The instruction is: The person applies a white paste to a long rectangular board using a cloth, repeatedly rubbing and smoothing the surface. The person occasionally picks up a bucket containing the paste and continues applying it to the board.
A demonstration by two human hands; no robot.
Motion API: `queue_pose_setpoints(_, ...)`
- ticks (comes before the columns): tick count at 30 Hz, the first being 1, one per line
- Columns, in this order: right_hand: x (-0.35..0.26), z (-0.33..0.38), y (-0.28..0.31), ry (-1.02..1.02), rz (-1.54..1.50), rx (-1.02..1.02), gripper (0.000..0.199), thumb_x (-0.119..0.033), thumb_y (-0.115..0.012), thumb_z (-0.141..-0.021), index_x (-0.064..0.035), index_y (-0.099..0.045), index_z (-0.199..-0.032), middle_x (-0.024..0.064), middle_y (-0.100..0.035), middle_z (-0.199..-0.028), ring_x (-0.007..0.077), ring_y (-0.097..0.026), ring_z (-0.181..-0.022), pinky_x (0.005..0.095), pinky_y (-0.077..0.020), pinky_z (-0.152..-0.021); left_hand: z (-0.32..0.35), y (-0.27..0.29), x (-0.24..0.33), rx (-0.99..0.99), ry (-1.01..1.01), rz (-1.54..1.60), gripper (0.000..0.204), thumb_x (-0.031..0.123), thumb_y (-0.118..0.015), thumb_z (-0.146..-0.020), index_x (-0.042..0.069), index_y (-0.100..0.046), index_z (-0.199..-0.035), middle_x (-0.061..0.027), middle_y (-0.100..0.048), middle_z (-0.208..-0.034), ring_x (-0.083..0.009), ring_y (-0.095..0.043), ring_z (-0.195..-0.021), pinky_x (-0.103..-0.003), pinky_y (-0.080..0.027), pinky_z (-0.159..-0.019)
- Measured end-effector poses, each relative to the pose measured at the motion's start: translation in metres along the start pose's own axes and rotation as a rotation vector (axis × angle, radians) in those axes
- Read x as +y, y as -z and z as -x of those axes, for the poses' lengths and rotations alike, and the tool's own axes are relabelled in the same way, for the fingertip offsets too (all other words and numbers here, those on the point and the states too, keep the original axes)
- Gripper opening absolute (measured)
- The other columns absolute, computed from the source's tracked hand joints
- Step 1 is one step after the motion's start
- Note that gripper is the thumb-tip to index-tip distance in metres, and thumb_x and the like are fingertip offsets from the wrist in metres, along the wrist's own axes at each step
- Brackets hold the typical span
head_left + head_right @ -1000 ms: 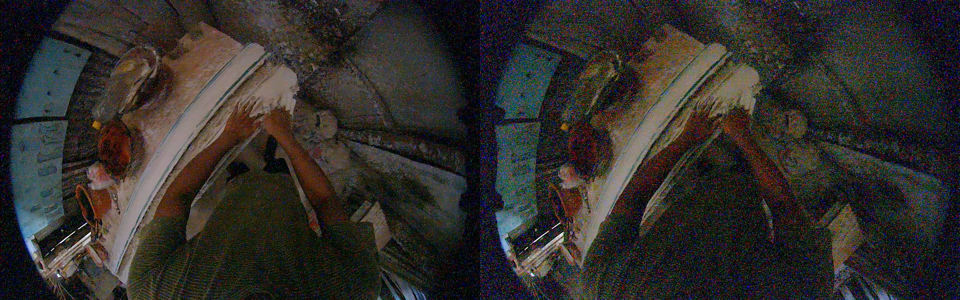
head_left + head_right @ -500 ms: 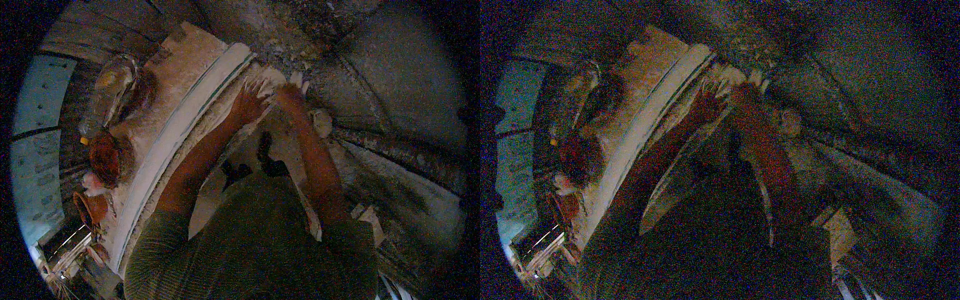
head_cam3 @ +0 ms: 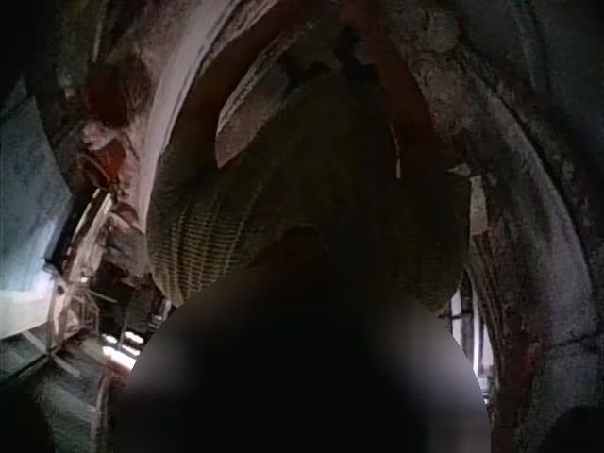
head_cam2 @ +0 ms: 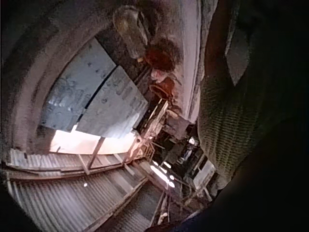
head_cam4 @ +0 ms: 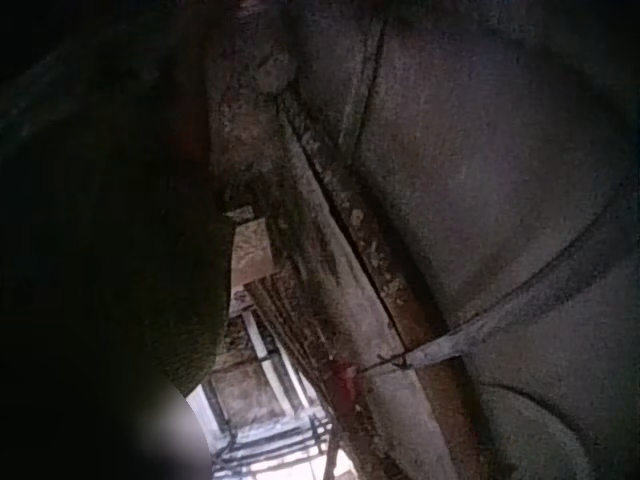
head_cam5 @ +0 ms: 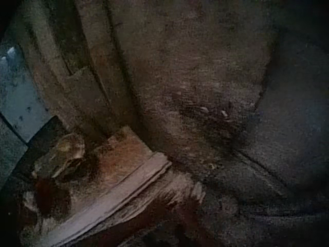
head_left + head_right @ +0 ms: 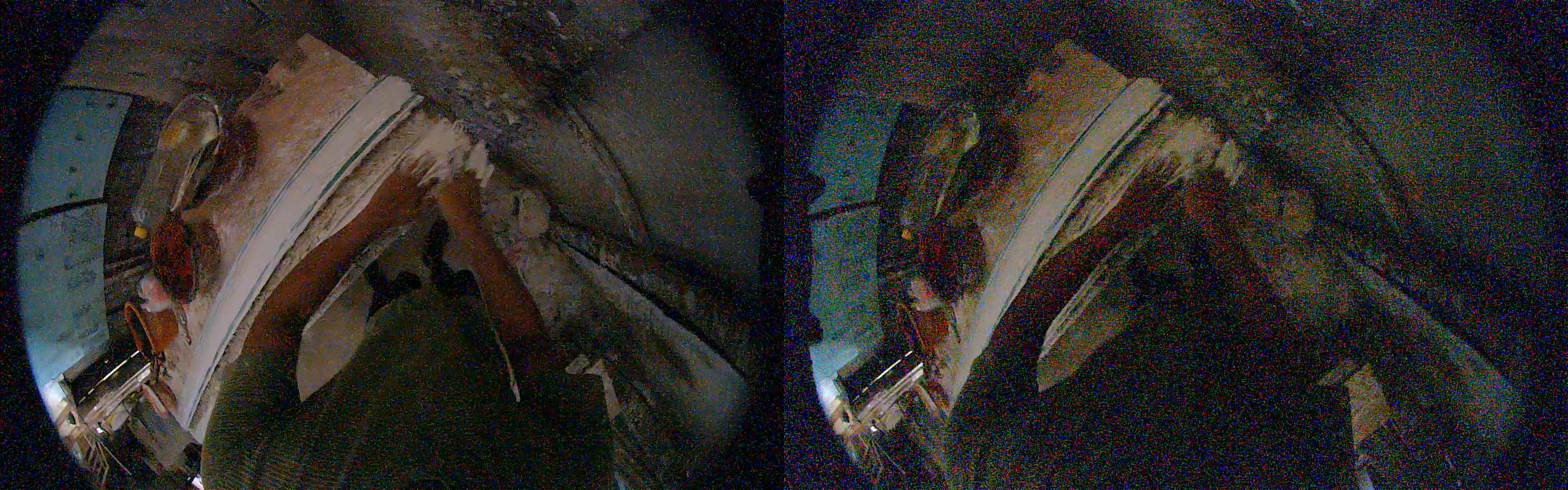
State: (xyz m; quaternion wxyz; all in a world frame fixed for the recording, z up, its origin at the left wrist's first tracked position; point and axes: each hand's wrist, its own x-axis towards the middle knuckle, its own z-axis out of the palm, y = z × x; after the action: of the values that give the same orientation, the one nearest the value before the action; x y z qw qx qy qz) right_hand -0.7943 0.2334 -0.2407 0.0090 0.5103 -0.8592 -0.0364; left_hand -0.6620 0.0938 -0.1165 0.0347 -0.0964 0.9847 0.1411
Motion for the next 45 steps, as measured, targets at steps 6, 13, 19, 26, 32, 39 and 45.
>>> queue_pose_setpoints(6,0.103,-0.050,0.022,-0.208,-0.093,-0.032,0.049,-0.038,-0.062,-0.093,0.0077,-0.071,-0.108,0.0314,-0.064,-0.123,0.0512,-0.060,-0.116,0.0625,-0.0448,-0.105,-0.055,-0.009,0.039,0.167,-0.041,0.041,0.062,0.056,-0.045,-0.103,0.016,-0.051,-0.151,-0.0151,-0.025,-0.169,-0.0378,-0.022,-0.156,-0.053,-0.021,-0.126)
queue_pose_setpoints(13,0.048,0.015,0.073,-0.095,-0.136,-0.100,0.048,-0.038,-0.062,-0.093,0.0071,-0.071,-0.109,0.0300,-0.065,-0.123,0.0493,-0.061,-0.116,0.0611,-0.0453,-0.105,0.118,0.000,0.061,-0.039,0.119,0.011,0.070,0.062,-0.043,-0.102,0.015,-0.046,-0.155,-0.0170,-0.020,-0.170,-0.0394,-0.023,-0.155,-0.055,-0.024,-0.125)
queue_pose_setpoints(19,-0.105,0.156,0.127,0.152,-0.244,-0.280,0.048,-0.038,-0.062,-0.093,0.0066,-0.071,-0.109,0.0289,-0.065,-0.123,0.0477,-0.061,-0.116,0.0599,-0.0457,-0.105,0.313,0.035,0.067,-0.141,0.306,0.070,0.072,0.055,-0.046,-0.104,0.016,-0.032,-0.162,-0.0190,-0.018,-0.170,-0.0473,-0.021,-0.153,-0.061,-0.017,-0.125)
queue_pose_setpoints(26,-0.082,0.143,0.112,0.159,-0.125,-0.219,0.047,-0.038,-0.062,-0.093,0.0061,-0.070,-0.109,0.0275,-0.066,-0.123,0.0459,-0.062,-0.116,0.0585,-0.0461,-0.105,0.431,0.020,0.070,-0.059,0.517,-0.085,0.073,0.047,-0.047,-0.104,0.010,-0.024,-0.163,-0.0228,-0.014,-0.170,-0.0507,-0.017,-0.153,-0.061,-0.011,-0.126)
queue_pose_setpoints(32,0.035,0.064,0.095,-0.152,-0.087,-0.074,0.047,-0.038,-0.062,-0.093,0.0056,-0.070,-0.109,0.0263,-0.066,-0.123,0.0443,-0.062,-0.116,0.0574,-0.0465,-0.105,0.463,0.023,0.056,0.076,0.504,0.064,0.076,0.042,-0.051,-0.102,0.007,-0.023,-0.163,-0.0257,-0.010,-0.170,-0.0509,-0.012,-0.155,-0.062,-0.010,-0.125)
queue_pose_setpoints(39,-0.002,0.149,0.073,-0.020,-0.054,-0.053,0.047,-0.038,-0.062,-0.093,0.0050,-0.070,-0.110,0.0249,-0.067,-0.123,0.0424,-0.063,-0.116,0.0560,-0.0470,-0.106,0.510,0.000,0.049,0.067,0.527,0.043,0.078,0.042,-0.054,-0.101,0.005,-0.025,-0.163,-0.0264,-0.010,-0.170,-0.0528,-0.010,-0.154,-0.065,-0.016,-0.123)
queue_pose_setpoints(45,0.081,0.078,0.082,-0.044,-0.137,-0.189,0.046,-0.038,-0.062,-0.094,0.0045,-0.070,-0.110,0.0237,-0.067,-0.123,0.0408,-0.063,-0.116,0.0548,-0.0474,-0.106,0.482,0.006,0.050,0.024,0.539,0.165,0.078,0.040,-0.056,-0.101,0.005,-0.024,-0.163,-0.0263,-0.007,-0.170,-0.0534,-0.007,-0.155,-0.063,-0.012,-0.125)
